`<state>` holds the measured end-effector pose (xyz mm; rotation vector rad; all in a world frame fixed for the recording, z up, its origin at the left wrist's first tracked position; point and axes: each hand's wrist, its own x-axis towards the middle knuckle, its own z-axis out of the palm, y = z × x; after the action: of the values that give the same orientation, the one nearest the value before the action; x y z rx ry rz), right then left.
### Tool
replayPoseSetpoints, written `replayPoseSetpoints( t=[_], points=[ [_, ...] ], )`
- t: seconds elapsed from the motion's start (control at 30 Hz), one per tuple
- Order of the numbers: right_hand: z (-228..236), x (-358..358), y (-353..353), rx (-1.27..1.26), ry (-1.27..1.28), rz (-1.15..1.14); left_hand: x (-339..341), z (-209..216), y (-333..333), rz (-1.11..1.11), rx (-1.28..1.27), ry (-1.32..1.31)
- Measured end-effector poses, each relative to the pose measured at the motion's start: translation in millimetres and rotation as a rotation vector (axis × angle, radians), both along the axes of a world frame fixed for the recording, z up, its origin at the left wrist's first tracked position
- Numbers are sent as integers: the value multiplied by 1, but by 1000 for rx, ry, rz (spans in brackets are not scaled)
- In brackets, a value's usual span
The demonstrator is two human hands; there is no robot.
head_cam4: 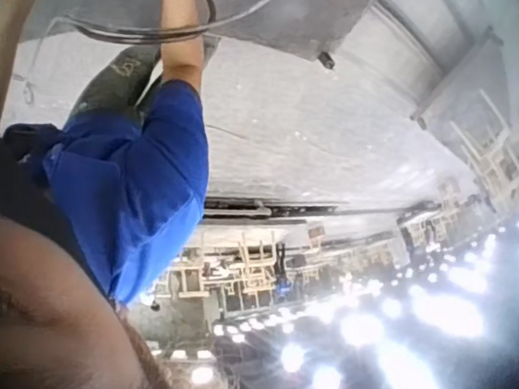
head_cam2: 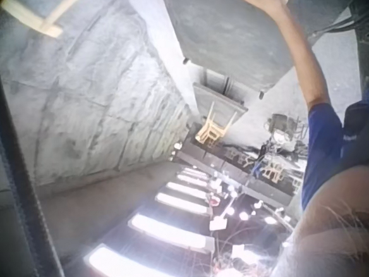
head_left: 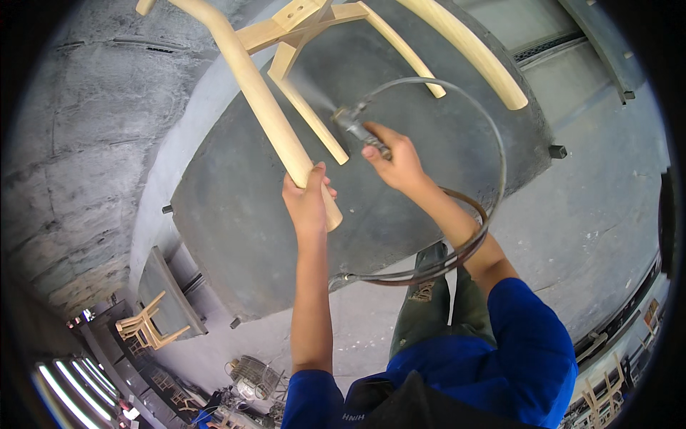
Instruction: The person uses a handheld spray gun to apply finish to multiple wooden chairs in a factory. They rotate each chair to coat all sides, then move to the next unit on the production line.
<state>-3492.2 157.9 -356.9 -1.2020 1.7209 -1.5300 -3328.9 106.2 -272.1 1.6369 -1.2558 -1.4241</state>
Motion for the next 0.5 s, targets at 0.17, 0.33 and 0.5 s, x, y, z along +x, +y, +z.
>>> replayPoseSetpoints(
  t=[0.17,0.33,0.5],
  points=[
    [23,-23,26,-317,-301,-266,0,4,-7,-6,28,-17],
    [31,-3,48,-375,-210,-451,4,2,-9,-15,43,-30],
    [65,30,80,-232,-222,-149,12,-2,4,-21,-17,-48]
  ],
)
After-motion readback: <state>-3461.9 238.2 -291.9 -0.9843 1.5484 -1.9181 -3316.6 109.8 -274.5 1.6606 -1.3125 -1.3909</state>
